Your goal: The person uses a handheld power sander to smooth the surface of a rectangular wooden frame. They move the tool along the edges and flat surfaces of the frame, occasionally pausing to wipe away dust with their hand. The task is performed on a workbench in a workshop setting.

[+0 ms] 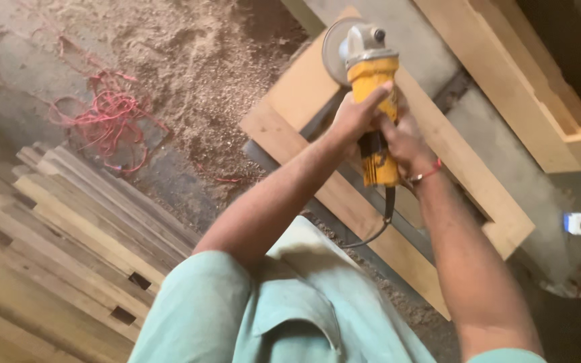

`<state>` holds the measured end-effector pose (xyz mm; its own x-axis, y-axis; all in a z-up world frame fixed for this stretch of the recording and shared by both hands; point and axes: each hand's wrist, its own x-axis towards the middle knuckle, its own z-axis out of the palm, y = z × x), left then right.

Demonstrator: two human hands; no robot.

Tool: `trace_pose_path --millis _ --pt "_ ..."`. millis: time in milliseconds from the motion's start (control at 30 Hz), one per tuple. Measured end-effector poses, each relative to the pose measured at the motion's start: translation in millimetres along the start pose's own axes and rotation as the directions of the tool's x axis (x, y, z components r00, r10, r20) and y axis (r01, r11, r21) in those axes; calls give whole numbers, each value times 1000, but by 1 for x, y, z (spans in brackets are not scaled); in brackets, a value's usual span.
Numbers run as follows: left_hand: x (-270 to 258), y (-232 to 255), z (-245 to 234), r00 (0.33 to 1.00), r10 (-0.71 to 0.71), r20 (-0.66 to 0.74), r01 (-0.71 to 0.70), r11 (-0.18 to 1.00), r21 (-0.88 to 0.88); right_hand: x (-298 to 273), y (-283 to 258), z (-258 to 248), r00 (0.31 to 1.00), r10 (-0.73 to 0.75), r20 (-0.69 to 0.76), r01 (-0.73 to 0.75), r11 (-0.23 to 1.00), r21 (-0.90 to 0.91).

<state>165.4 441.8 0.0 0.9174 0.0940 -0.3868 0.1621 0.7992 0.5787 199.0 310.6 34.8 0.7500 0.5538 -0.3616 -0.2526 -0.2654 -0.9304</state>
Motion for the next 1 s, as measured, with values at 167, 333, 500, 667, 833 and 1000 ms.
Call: trace_pose_path --millis 167,333,500,667,833,1000 --pt "-97 4 -50 994 100 -38 -104 988 -112 -38 8 56 982 60 179 32 882 -470" --pt "-176 7 -75 987 13 -163 -26 997 -75 -90 -1 107 970 60 236 96 798 -596" --pt "-172 7 -71 997 47 -56 -48 998 -31 -102 -1 103 946 313 91 -225 830 -511" --pt "-88 6 -54 997 52 64 -49 998 -44 -58 3 69 918 386 -89 -395 910 -124" --pt "-87 19 -66 999 20 29 -21 1000 22 -44 3 74 970 244 -13 -230 895 -381" --pt "-176 16 -98 990 -62 -125 53 996 -74 -81 7 111 963 121 240 83 714 -695"
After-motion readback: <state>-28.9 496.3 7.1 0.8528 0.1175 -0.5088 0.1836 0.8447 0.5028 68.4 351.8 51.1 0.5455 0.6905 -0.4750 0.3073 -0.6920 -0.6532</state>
